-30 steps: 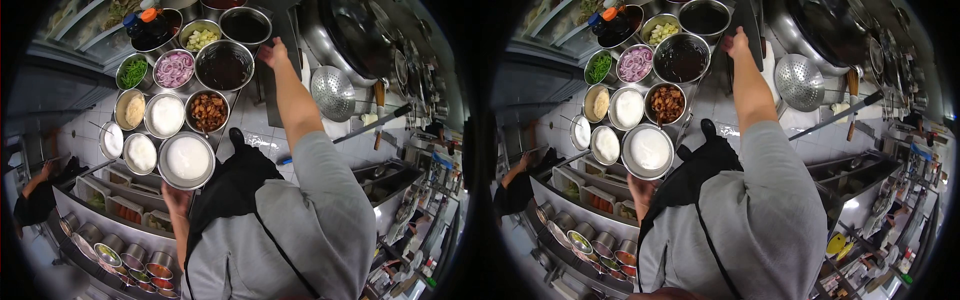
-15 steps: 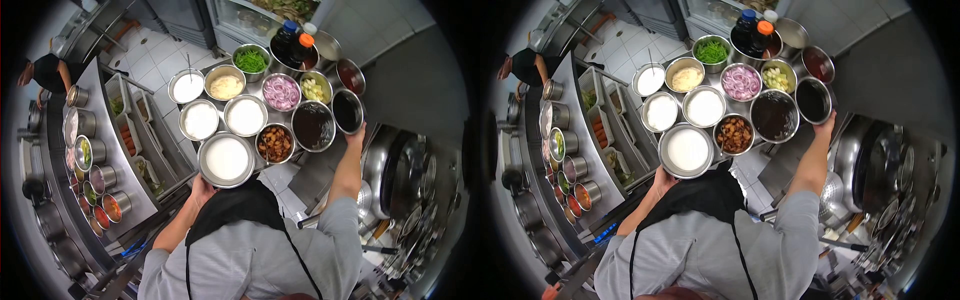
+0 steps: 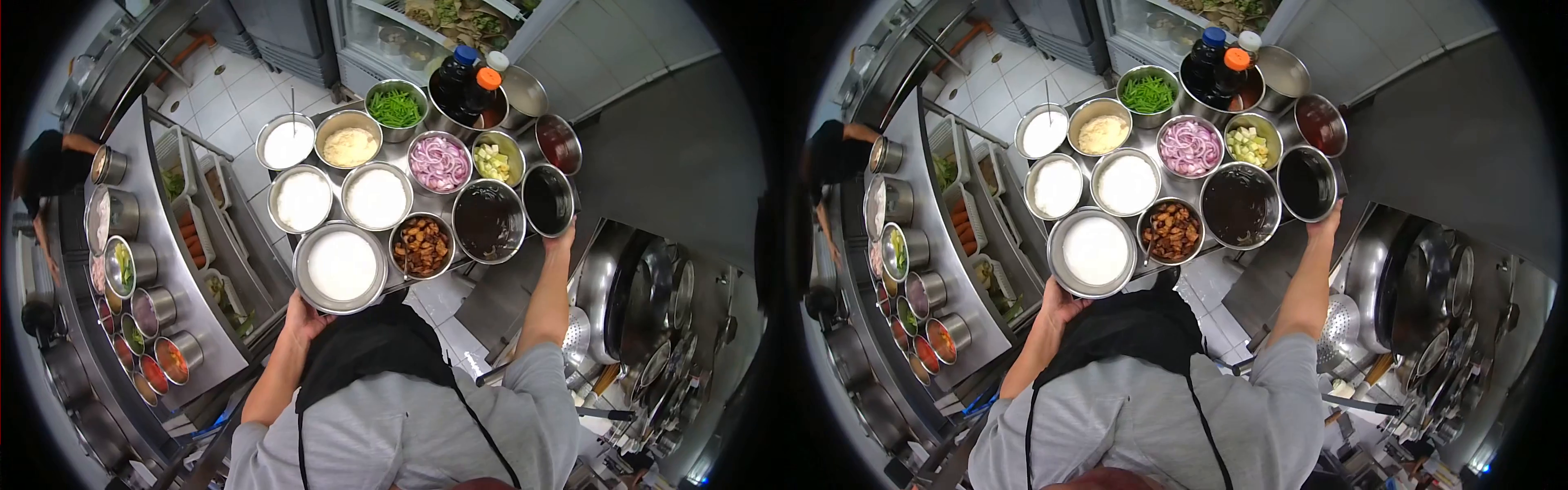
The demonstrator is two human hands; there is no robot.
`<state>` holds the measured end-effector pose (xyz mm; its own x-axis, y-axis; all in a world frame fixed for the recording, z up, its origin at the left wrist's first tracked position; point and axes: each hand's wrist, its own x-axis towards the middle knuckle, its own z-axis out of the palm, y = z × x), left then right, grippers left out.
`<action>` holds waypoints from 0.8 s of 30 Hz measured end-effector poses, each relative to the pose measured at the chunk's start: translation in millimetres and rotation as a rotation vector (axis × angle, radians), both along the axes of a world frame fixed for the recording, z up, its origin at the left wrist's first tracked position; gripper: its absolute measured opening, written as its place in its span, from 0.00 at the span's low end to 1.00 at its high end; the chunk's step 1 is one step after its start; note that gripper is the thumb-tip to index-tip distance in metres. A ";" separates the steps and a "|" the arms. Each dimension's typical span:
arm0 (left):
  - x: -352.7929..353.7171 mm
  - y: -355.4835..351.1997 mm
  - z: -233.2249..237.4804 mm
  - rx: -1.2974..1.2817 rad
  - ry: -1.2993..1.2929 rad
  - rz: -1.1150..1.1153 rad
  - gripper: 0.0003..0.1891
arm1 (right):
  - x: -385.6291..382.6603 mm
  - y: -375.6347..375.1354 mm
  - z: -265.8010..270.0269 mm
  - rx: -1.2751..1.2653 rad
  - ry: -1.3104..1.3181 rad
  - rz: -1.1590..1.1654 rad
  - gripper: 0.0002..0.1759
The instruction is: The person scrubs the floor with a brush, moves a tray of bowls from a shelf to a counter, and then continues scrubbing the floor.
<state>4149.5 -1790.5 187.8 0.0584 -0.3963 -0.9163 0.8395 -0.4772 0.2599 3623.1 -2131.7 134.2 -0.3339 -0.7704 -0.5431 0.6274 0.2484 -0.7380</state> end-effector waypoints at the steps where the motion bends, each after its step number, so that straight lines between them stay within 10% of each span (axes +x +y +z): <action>1: 4.0 3.3 -6.1 -0.015 0.008 -0.029 0.26 | 3.5 3.5 3.8 0.019 0.004 -0.014 0.35; 13: 6.9 6.7 7.2 -0.085 0.016 -0.104 0.30 | -4.2 2.9 -0.6 -0.046 -0.018 0.012 0.35; 17: 35.5 7.1 5.4 -0.034 -0.204 -0.474 0.34 | 6.6 8.9 10.1 0.013 -0.003 -0.017 0.38; 24: 40.5 -42.6 -11.6 -0.265 -0.249 -0.045 0.39 | -4.9 5.8 -6.1 -0.057 -0.075 0.051 0.43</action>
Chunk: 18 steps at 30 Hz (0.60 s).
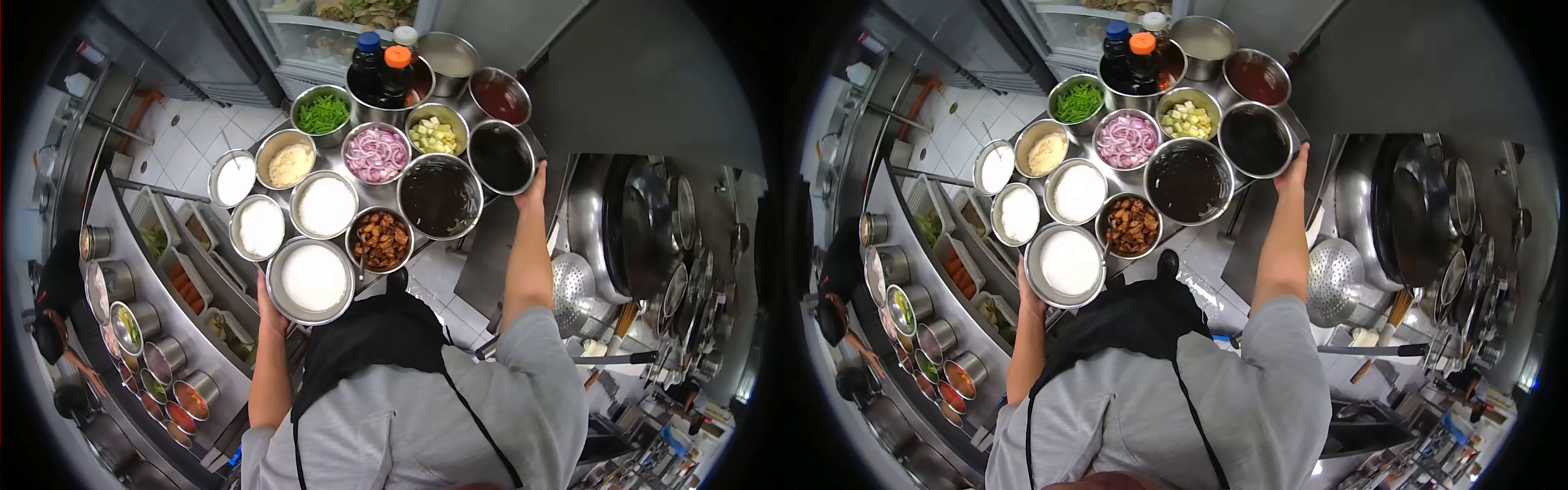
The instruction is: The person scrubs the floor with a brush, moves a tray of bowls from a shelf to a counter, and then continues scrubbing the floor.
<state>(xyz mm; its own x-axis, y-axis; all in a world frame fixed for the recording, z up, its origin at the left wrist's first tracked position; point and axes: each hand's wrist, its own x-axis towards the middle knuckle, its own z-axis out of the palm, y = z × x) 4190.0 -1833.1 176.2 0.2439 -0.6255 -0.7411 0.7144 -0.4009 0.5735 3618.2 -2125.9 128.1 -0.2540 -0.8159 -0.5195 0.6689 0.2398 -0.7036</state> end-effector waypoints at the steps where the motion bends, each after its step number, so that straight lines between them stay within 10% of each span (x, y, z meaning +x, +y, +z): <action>1: -4.5 -7.4 3.5 -0.017 0.076 0.034 0.40 | 1.1 -0.8 -0.3 -0.026 -0.023 0.000 0.44; 18: 7.5 -29.2 -9.6 0.071 0.130 -0.015 0.47 | 3.5 -8.0 -11.6 -0.039 0.310 -0.155 0.44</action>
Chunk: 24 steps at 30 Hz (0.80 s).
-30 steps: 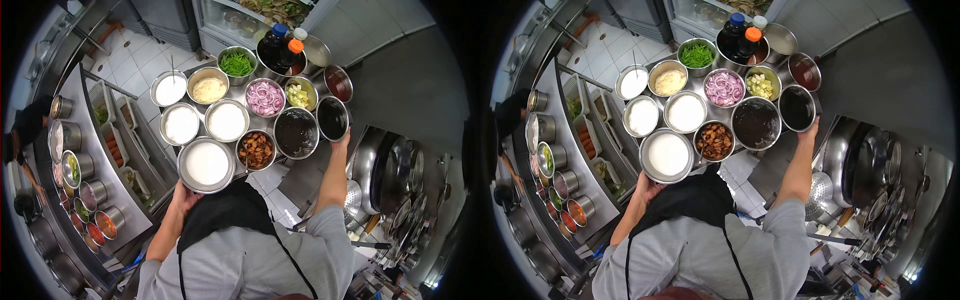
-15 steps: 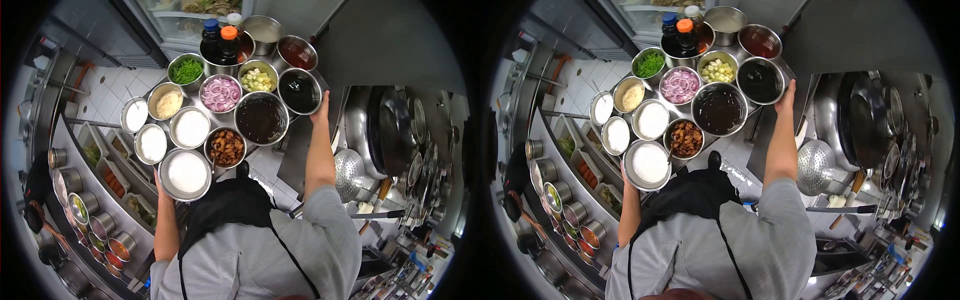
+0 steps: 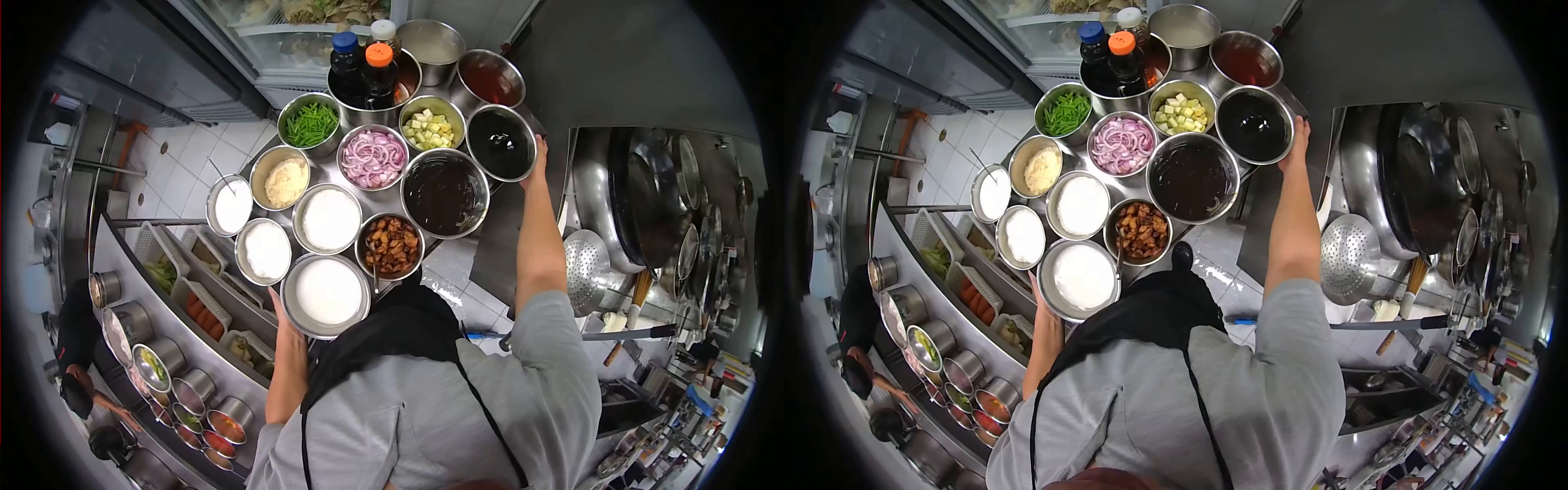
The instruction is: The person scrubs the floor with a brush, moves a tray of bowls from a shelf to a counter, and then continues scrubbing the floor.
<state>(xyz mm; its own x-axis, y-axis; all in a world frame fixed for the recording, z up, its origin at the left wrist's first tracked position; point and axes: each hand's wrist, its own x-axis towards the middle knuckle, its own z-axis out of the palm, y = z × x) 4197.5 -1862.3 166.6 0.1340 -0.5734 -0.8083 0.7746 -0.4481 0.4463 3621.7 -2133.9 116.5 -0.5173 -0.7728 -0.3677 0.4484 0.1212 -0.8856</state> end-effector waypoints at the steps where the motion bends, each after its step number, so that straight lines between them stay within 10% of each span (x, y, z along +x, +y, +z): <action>1: -1.8 -1.8 2.4 0.011 -0.006 -0.003 0.48 | -2.4 -0.5 -0.9 0.005 0.021 0.006 0.43; 11: 6.5 -2.2 -5.0 0.054 -0.006 0.002 0.51 | 2.2 3.4 8.8 -0.008 0.051 0.008 0.24; 24: 37.0 -22.0 -6.4 0.041 -0.051 -0.025 0.48 | -9.9 15.5 -20.8 -0.038 0.082 0.000 0.30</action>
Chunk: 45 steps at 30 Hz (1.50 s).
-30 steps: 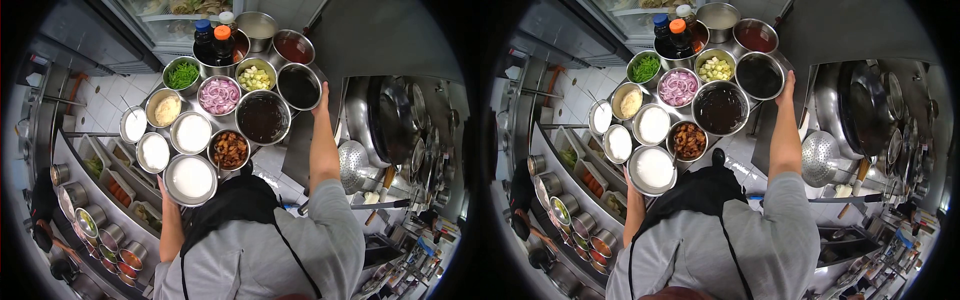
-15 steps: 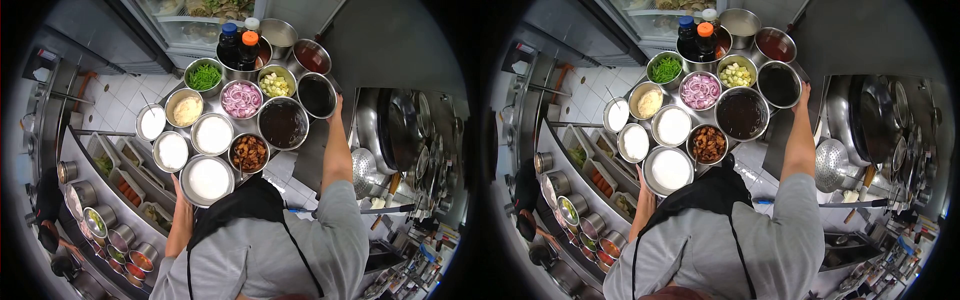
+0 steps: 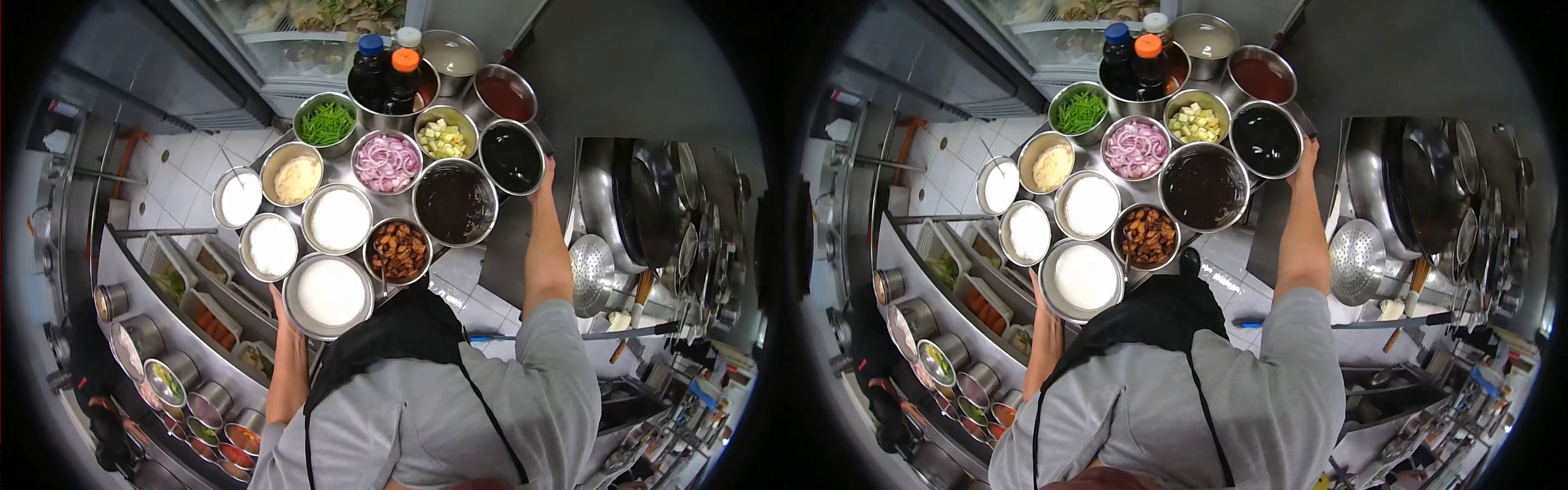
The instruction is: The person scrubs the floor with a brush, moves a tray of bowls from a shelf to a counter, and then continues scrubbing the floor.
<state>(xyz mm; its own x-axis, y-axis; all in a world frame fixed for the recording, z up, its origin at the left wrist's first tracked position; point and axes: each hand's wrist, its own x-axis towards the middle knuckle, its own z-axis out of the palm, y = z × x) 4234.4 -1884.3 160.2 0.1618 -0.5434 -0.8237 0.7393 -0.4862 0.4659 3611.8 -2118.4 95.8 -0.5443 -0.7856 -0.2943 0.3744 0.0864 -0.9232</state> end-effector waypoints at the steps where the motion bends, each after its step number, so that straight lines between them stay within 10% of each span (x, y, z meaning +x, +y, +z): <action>1: 1.4 -2.5 2.4 -0.011 0.018 -0.010 0.48 | -0.9 1.7 -6.8 0.010 0.012 -0.034 0.31; 45: 43.1 -58.7 -10.5 -0.092 -0.158 -0.207 0.42 | 51.4 89.7 27.9 0.313 -0.188 -0.104 0.38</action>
<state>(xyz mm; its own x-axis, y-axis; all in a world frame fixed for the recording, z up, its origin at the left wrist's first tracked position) 4277.5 -1943.0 149.7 0.1617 -0.6495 -0.7430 0.5429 -0.5701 0.6166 3663.2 -2028.7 123.7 -0.5299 -0.5855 -0.6135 0.5562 0.3063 -0.7726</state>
